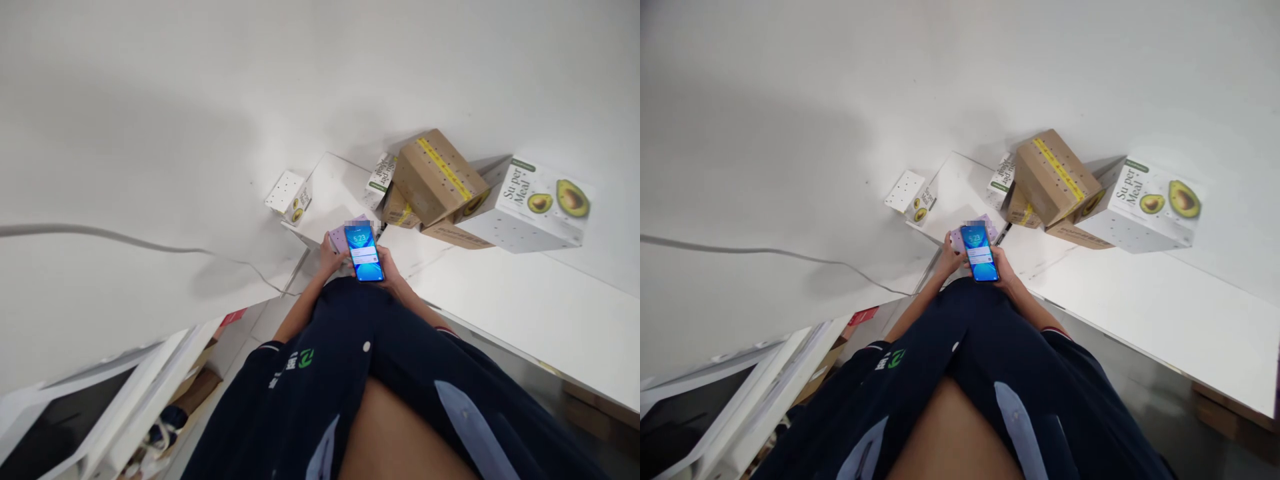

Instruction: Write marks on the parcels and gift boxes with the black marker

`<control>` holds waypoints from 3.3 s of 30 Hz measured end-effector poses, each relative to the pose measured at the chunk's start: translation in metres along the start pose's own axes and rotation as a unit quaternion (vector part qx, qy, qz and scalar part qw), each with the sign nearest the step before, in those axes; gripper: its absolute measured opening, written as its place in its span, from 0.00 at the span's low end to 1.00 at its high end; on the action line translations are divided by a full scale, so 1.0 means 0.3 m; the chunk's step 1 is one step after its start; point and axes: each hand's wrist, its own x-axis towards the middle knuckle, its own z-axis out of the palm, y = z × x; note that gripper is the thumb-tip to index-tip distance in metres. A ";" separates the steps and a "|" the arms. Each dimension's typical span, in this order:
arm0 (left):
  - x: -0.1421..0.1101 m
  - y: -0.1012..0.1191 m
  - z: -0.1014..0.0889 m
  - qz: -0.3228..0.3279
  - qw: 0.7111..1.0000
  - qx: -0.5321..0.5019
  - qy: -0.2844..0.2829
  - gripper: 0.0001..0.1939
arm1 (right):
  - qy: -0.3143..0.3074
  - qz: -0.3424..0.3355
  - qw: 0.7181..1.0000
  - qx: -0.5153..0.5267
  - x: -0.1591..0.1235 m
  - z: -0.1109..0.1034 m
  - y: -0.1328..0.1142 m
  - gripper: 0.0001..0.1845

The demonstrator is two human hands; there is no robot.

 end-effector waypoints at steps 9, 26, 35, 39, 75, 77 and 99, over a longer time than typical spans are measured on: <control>0.018 0.052 -0.052 0.030 0.999 -0.021 -0.025 0.60 | 0.378 -0.042 0.767 -0.517 -0.066 -0.371 0.056 0.34; 0.100 0.132 -0.144 -0.079 0.987 0.059 0.126 0.45 | 0.458 0.034 0.548 -0.699 0.040 -0.411 0.082 0.36; 0.455 0.242 -0.048 -0.045 0.995 -0.011 0.090 0.47 | 0.419 -0.050 0.548 -0.722 -0.003 -0.349 0.119 0.28; 0.521 0.294 -0.009 0.029 0.994 -0.090 0.051 0.47 | 0.394 -0.068 0.546 -0.736 -0.002 -0.339 0.122 0.27; 0.076 0.168 -0.225 -0.005 0.978 0.016 0.207 0.52 | 0.318 -0.047 0.751 -0.577 0.182 -0.301 0.027 0.14; 0.012 0.148 -0.182 0.019 0.990 -0.007 0.143 0.51 | 0.335 -0.057 0.807 -0.484 0.164 -0.303 0.021 0.19; -0.055 0.140 -0.120 0.090 0.995 0.023 0.023 0.41 | 0.317 -0.239 0.876 -0.274 0.146 -0.123 -0.085 0.19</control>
